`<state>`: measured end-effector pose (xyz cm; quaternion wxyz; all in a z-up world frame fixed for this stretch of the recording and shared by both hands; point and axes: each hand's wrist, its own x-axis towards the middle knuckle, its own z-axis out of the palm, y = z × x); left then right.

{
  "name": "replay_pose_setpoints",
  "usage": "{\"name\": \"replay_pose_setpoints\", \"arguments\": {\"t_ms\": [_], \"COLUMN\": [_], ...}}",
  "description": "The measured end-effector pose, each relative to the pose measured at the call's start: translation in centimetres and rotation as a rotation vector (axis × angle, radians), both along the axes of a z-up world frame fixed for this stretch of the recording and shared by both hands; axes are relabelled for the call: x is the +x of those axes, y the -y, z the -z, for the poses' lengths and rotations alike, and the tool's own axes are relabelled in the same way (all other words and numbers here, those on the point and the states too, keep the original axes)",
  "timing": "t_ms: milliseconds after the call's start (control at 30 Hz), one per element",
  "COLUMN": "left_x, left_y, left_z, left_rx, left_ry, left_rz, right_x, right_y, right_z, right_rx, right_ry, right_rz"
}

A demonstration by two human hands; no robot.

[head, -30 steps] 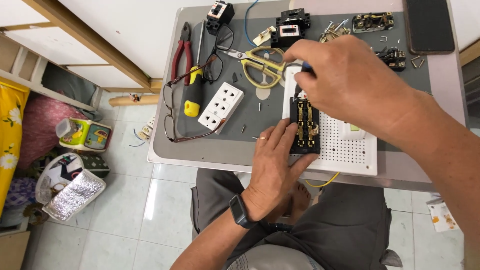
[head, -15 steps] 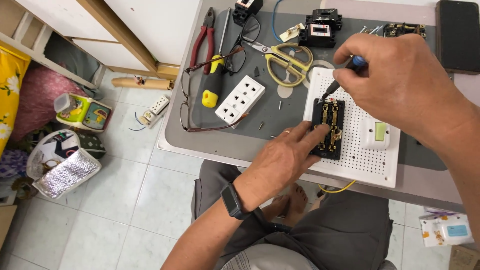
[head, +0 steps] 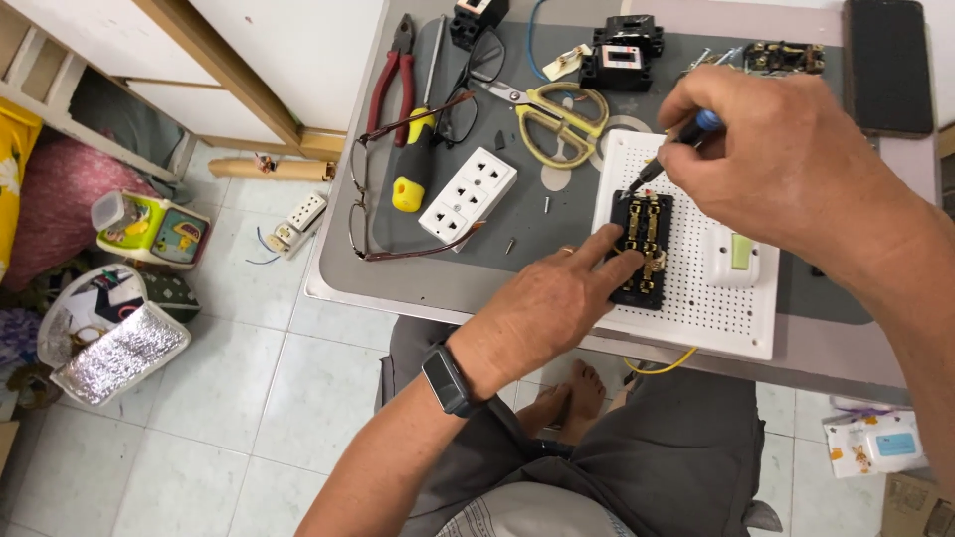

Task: The person uses a screwdriver to tighten screws on a black electrical switch component mounted on a white perforated board. They manipulate the component and the board while working at a table cluttered with tools and other electrical parts.

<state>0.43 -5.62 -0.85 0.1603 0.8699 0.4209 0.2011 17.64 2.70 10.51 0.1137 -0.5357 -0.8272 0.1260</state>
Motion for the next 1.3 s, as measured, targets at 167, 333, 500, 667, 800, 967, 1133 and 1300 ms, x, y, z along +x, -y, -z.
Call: {"name": "replay_pose_setpoints", "arguments": {"t_ms": [167, 333, 500, 667, 800, 967, 1133, 1300], "left_x": [-0.3, -0.2, -0.1, -0.2, -0.1, 0.1, 0.2, 0.2], "left_y": [-0.3, -0.4, -0.5, -0.5, -0.3, -0.2, -0.1, -0.1], "left_z": [-1.6, -1.3, -1.1, -1.3, -1.6, -1.7, -1.0, -1.0], "left_rx": [-0.127, -0.087, -0.089, -0.108, -0.104, -0.107, -0.081, -0.077], "left_ry": [-0.069, -0.076, -0.075, -0.076, -0.046, -0.066, -0.031, -0.055], "left_rz": [0.031, 0.037, 0.024, 0.029, 0.030, 0.001, -0.014, -0.012], "right_x": [0.4, 0.9, -1.4, 0.4, 0.2, -1.0, -0.1, 1.1], "right_y": [0.1, -0.9, 0.8, -1.3, -1.7, -0.6, -1.8, -1.3], "right_z": [0.2, 2.0, -2.3, 1.9, 0.8, -1.6, -0.5, -1.0], "right_rx": [0.070, 0.261, -0.192, 0.292, 0.454, 0.067, 0.228, 0.110], "right_ry": [-0.068, -0.073, 0.032, 0.277, 0.517, 0.395, 0.514, 0.377], "right_rz": [-0.018, -0.111, 0.052, -0.087, -0.042, -0.095, -0.049, -0.064]}}
